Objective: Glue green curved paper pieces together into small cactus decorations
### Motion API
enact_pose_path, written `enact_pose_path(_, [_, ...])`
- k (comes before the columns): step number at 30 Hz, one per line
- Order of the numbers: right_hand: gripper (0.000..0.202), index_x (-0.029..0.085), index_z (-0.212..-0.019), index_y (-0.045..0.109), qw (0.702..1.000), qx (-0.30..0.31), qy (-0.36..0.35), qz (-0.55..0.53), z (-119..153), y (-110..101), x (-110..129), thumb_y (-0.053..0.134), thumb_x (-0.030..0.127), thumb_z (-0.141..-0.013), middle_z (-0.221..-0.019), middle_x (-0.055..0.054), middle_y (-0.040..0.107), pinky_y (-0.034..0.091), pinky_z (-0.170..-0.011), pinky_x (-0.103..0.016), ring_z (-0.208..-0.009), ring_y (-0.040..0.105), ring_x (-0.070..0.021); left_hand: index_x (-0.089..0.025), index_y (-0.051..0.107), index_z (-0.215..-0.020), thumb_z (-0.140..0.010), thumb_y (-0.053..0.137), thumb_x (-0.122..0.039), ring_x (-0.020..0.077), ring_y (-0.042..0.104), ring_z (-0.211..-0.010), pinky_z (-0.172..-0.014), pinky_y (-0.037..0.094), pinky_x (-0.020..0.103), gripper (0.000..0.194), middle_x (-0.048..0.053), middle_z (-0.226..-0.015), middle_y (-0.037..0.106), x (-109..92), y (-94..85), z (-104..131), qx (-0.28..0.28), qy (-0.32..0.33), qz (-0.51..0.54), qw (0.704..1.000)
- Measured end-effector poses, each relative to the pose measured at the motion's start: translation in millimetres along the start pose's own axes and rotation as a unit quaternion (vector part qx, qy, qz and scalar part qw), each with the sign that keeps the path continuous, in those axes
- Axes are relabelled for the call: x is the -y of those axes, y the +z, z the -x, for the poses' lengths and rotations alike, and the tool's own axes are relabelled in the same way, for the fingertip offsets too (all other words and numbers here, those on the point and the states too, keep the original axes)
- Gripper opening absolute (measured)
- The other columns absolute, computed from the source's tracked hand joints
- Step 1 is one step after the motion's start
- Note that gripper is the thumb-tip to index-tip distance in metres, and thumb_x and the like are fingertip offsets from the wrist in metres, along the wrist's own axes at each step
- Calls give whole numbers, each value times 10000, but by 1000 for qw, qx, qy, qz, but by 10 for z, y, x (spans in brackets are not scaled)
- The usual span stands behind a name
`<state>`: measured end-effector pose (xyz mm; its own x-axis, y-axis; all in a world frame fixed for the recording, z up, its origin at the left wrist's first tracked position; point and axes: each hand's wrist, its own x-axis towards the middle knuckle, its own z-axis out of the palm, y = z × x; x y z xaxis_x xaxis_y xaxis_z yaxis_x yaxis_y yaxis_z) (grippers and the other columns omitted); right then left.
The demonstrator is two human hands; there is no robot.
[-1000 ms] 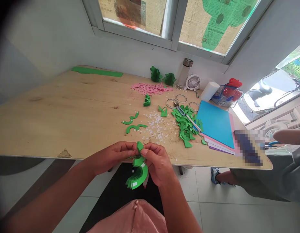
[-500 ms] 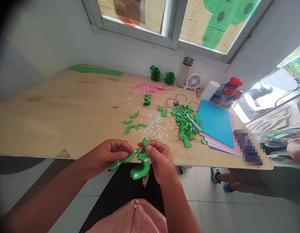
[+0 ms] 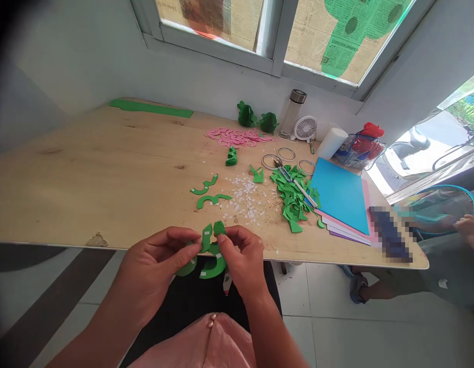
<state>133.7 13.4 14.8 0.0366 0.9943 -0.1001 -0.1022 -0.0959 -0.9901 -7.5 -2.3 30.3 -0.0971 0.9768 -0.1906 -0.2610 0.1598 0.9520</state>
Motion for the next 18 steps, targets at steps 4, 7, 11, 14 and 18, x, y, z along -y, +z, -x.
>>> enact_pose_path(4, [107,198,-784,713,996,-24,-56,63,9,-7,-44,651,285,-784,-710,-13,671,439,-653,-272,-668,574,-156,-206,674,-729,-662,753,-241,126,594,-666,-610,494,211,110,-13,-704,667,32,78,60,-34,30,-28,999])
enact_pose_path(7, [106,201,-809,715,992,-34,-85,83,10,-5,-69,642,275,-793,-716,-13,664,443,-667,-276,-692,580,-163,-200,657,-705,-680,736,-250,135,589,-667,-616,491,225,96,-13,-694,657,50,136,90,-48,59,-56,996])
enact_pose_path(11, [97,199,-795,707,995,-22,-72,59,15,3,-73,636,265,-796,-742,-15,671,455,-684,-279,-708,589,-163,-212,669,-729,-721,706,-269,147,605,-705,-676,496,246,69,-13,-728,671,72,188,108,-38,83,-94,991])
enact_pose_path(14, [104,197,-805,707,998,-12,-57,37,13,4,-77,626,263,-804,-777,-25,687,470,-708,-290,-740,610,-173,-228,685,-782,-737,694,-277,169,622,-748,-736,503,276,67,-10,-769,681,80,202,112,-44,101,-134,985])
enact_pose_path(18, [100,200,-796,712,998,-17,-54,22,2,-2,-108,640,270,-791,-762,-21,696,479,-718,-296,-745,625,-181,-242,688,-794,-753,674,-287,182,623,-744,-753,505,299,63,-6,-773,670,100,211,129,-58,128,-182,973])
